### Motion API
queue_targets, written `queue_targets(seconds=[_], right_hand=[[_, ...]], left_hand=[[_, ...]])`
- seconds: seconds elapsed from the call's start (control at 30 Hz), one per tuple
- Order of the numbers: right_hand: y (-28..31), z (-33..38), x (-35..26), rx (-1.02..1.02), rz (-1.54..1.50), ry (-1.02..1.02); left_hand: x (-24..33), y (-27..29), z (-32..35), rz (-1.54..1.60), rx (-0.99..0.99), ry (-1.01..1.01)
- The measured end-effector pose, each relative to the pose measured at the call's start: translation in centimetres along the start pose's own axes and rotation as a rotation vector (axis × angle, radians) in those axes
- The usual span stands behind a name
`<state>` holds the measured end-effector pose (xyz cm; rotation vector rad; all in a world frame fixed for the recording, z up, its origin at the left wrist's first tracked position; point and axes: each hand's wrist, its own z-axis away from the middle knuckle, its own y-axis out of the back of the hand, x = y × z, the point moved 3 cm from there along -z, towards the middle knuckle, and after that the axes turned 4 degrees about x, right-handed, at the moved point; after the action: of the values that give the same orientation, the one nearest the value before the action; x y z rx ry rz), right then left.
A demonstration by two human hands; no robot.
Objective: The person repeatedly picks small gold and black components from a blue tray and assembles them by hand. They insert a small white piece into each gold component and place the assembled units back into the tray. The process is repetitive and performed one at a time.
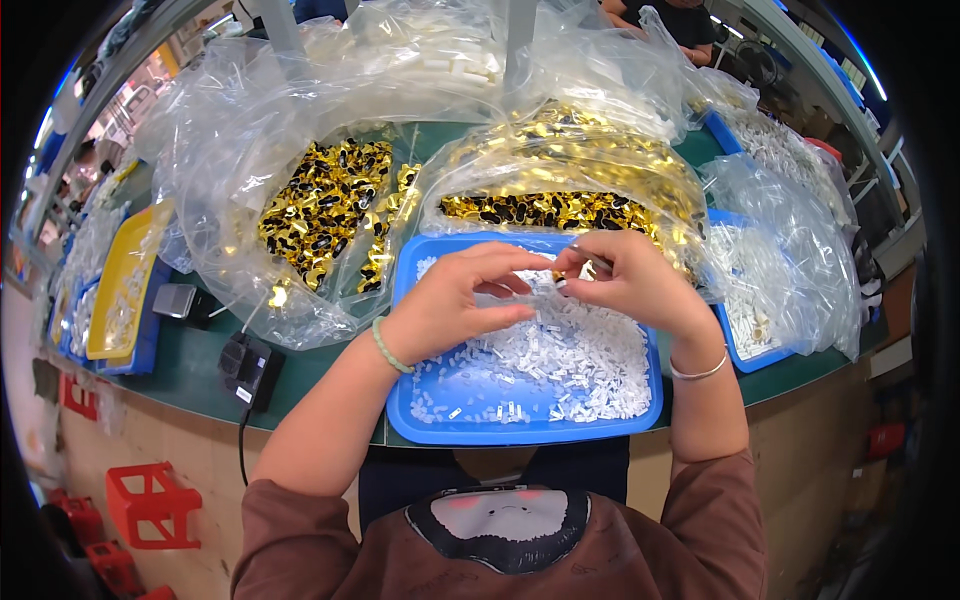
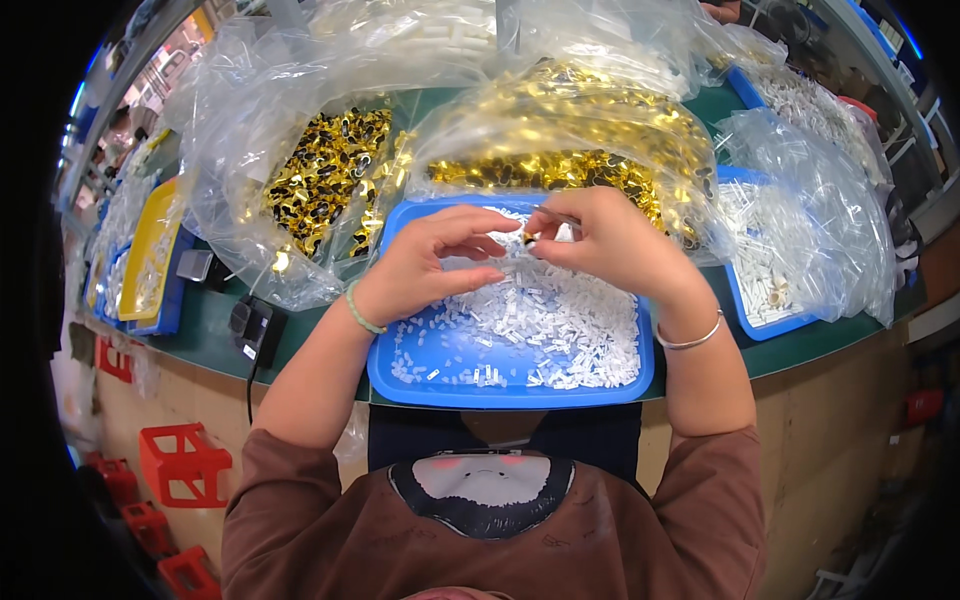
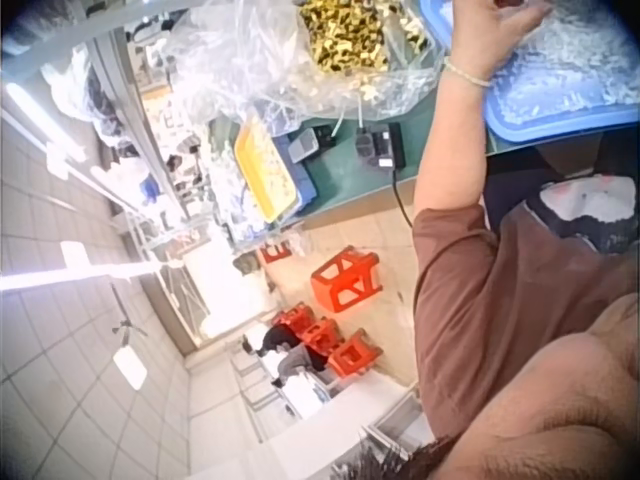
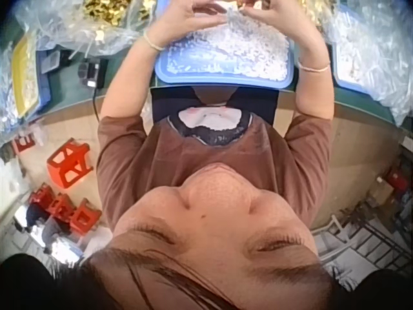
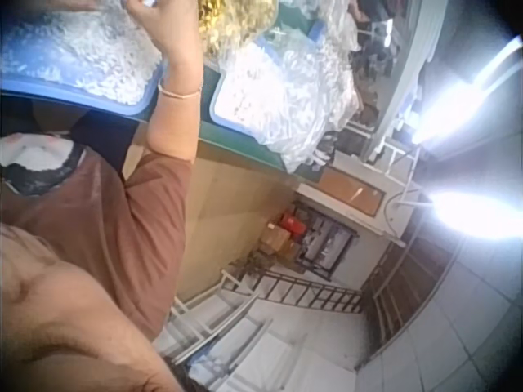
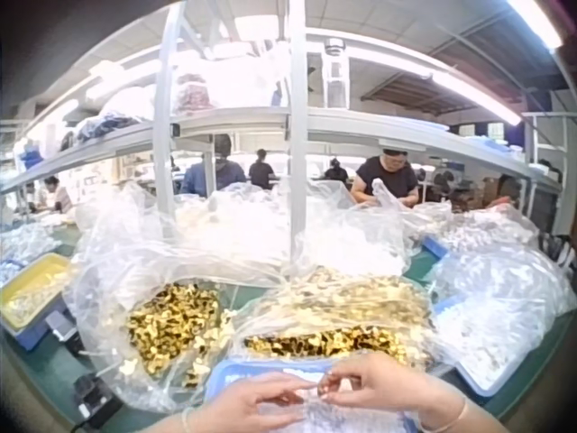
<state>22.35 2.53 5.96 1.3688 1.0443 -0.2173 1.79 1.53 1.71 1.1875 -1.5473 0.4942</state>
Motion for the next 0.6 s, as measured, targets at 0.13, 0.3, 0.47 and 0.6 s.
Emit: queue_targets(seconds=[0.13,0.3,0.47,0.6], right_hand=[[-1.8,-0.2,-0.9,-0.015,-0.085,-0.001],[-2.3,-0.4,-1.5,0.108,-0.142,-0.055],[-2.9,-0.3,-1.4,0.188,-0.080,0.354],[-2.9,-0.1,-1.5,0.224,0.024,0.454]], left_hand=[[-0.6,-0.2,0.0,0.022,-0.024,-0.053],[-1.5,0.2,0.0,0.210,0.044,0.109],[-1.0,0.6,0.0,0.235,0.003,0.292],[-1.3,0.7,0.1,0.293,-0.031,0.289]])
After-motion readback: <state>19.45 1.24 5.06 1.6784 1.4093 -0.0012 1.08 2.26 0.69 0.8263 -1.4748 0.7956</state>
